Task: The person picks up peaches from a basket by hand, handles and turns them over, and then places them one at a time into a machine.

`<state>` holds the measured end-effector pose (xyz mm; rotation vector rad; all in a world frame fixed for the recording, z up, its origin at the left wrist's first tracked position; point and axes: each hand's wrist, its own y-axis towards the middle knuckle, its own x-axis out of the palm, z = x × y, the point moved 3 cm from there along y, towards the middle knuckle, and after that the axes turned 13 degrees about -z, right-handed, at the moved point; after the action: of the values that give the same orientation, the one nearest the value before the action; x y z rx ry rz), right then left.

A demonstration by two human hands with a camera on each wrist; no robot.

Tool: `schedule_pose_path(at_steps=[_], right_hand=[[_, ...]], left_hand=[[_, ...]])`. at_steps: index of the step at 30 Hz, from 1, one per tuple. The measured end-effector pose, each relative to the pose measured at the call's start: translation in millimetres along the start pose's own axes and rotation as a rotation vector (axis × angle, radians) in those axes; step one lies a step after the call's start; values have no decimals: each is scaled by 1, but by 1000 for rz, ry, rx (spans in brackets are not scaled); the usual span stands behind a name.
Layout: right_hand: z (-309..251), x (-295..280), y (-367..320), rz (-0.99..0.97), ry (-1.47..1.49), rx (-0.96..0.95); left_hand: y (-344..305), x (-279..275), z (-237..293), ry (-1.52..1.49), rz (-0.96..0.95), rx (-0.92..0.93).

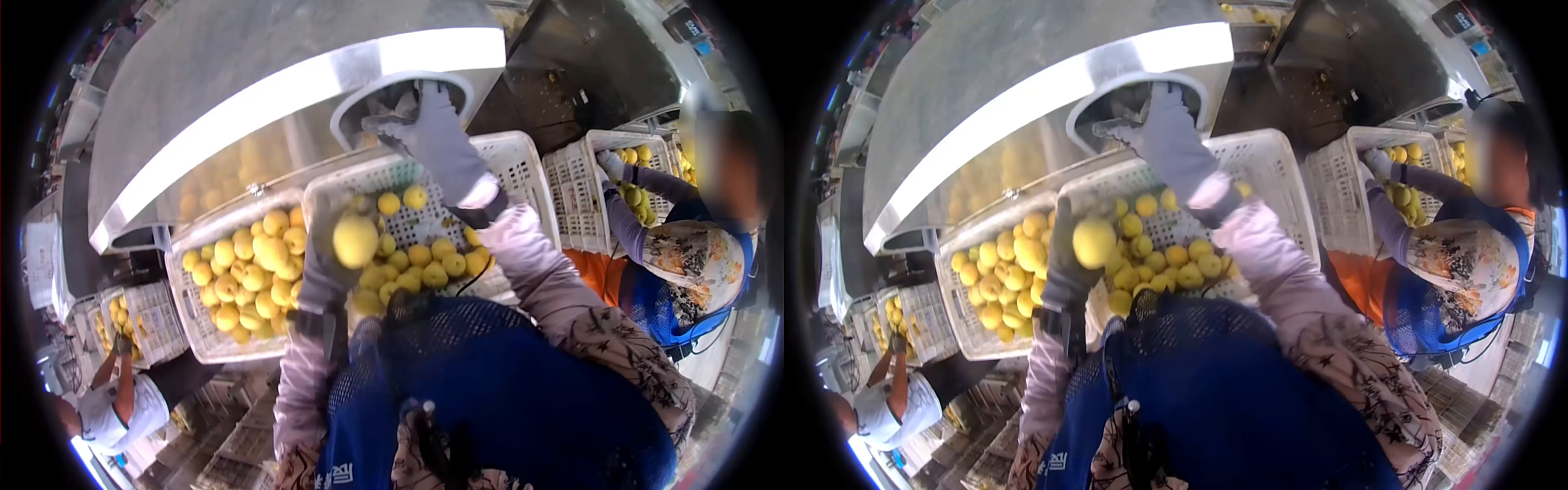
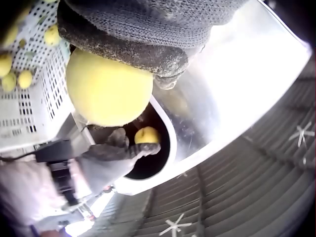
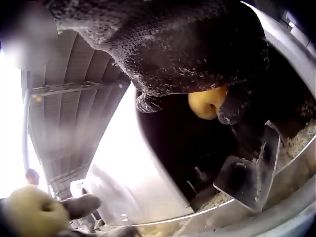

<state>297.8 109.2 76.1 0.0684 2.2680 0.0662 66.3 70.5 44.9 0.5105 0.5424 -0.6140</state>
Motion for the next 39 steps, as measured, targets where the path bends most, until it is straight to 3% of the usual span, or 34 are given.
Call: schedule_pose_path(at_steps=[1, 2, 3, 4, 5, 6, 7, 8, 9, 10, 12, 13, 15, 17, 18, 19, 20, 22, 26, 27, 28, 29, 30, 31, 32, 33, 34, 35, 37, 39], right_hand=[[-12, -13, -5, -3, 356, 197], [-25, -15, -30, -289, 516, 206], [-21, 5, -47, -292, 508, 206], [-9, 37, -62, -263, 358, 48], [-5, 51, -71, -231, 205, -110], [-9, 45, -71, -225, 197, -107], [-9, 40, -70, -241, 461, -11], [-9, 36, -68, -255, 728, 86], [-10, 30, -68, -254, 729, 88], [-8, 24, -70, -243, 702, 138], [-3, 14, -65, -221, 669, 190], [-4, 11, -64, -268, 697, 146], [-4, 4, -66, -305, 718, 102], [0, 0, -74, -350, 1083, 167], [-1, 2, -76, -353, 1082, 172], [-2, 1, -78, -289, 1053, 135], [-3, 0, -79, -222, 1023, 96], [6, 6, -78, -176, 939, 91], [-11, 2, -68, -97, 880, 16], [-11, 2, -63, -88, 873, 11], [-9, 0, -57, -71, 568, 25], [-7, -1, -52, -52, 262, 42], [-7, 3, -48, 97, 115, -17], [-2, 13, -39, 109, 107, -21], [10, 24, -27, 89, -3, 108], [21, 37, -16, 67, -108, 241], [27, 43, -5, 238, -169, 146], [26, 44, 13, 240, -170, 141], [17, 40, 37, 178, -341, 308], [7, 17, 35, 159, -298, 327]], left_hand=[[1, 5, -28, 159, -152, 110], [20, 2, -22, 188, -145, 109], [31, 4, -10, 212, -146, 108], [31, 16, -4, 203, -148, 111], [31, 26, -7, -311, -38, 13], [31, 36, -14, -823, 75, -88], [32, 37, -23, -826, 73, -84], [34, 38, -39, -668, -86, -258], [31, 40, -55, -501, -244, -430], [27, 43, -67, -502, -247, -425], [31, 51, -78, -154, -351, -170], [39, 51, -60, -159, -356, -163], [58, 40, -4, -1570, -46, -459], [55, 30, -3, -1462, -70, -437], [55, 17, -8, -1000, -156, -187], [52, 13, -7, -532, -227, 47], [49, 19, -9, -538, -227, 43], [58, 18, 9, -1199, 16, -355], [61, 13, 1, -1111, -52, -313], [60, 11, -6, -1108, -81, -505], [60, 11, -11, -1097, -112, -696], [61, 14, -13, -1097, -117, -681], [62, 21, -15, -1145, -33, -512], [60, 26, -19, -1187, 51, -341], [52, 32, -30, -1186, 48, -325], [36, 40, -45, -1262, 34, -402], [21, 47, -56, -1336, 20, -485], [11, 51, -60, -1335, 22, -480], [-13, 62, -68, -1323, -14, -689], [-16, 70, -75, -1310, -75, -749]])
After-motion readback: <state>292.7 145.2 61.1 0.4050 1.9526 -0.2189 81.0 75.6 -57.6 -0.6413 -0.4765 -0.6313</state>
